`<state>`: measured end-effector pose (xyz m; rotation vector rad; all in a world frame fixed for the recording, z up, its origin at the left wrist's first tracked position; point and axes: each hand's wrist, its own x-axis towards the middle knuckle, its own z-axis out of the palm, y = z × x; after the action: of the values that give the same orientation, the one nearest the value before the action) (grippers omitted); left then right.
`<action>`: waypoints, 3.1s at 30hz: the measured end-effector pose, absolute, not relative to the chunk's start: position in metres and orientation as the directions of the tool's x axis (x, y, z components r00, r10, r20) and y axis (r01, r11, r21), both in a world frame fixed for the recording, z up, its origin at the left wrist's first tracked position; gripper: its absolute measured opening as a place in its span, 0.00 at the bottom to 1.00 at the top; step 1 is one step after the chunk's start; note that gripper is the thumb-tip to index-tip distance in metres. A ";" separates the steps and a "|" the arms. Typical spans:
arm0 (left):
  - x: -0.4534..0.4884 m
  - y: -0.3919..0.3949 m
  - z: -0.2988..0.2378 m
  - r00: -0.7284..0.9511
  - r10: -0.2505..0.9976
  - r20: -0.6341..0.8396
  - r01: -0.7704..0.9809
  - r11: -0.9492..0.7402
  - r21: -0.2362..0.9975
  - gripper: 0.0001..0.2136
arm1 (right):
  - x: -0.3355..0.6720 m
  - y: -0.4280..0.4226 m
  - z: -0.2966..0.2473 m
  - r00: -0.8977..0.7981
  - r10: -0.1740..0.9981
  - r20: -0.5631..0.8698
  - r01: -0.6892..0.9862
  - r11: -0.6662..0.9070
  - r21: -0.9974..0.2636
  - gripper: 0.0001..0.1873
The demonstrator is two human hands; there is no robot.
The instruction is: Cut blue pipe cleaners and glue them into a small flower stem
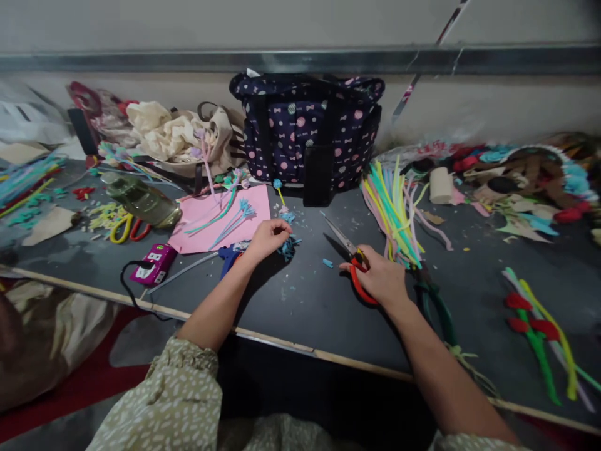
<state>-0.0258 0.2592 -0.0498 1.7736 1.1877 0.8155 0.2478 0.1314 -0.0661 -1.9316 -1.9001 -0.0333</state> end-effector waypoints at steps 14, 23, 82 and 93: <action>-0.011 0.237 -0.037 0.391 0.722 0.571 0.474 -0.689 0.547 0.17 | 0.240 0.124 -0.054 -0.001 0.917 0.399 0.971 0.096 -0.218 0.23; 0.014 0.220 -0.033 0.691 0.642 0.333 0.666 -0.744 0.054 0.26 | 0.242 0.122 -0.057 -0.103 0.897 0.429 0.994 0.084 0.063 0.26; -0.192 0.205 -0.017 0.281 0.955 0.094 0.889 -0.296 0.350 0.17 | 0.250 0.129 -0.047 0.377 0.925 0.056 0.207 -0.025 -0.978 0.22; -0.234 0.217 -0.010 0.074 0.992 0.099 0.973 -0.094 0.210 0.13 | 0.249 0.129 -0.045 0.396 0.917 0.043 0.200 -0.040 -0.979 0.23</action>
<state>-0.2337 0.2171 -0.0099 2.2353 2.0526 0.3304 0.2489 0.1289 -0.0445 -1.5217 -1.0392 0.7935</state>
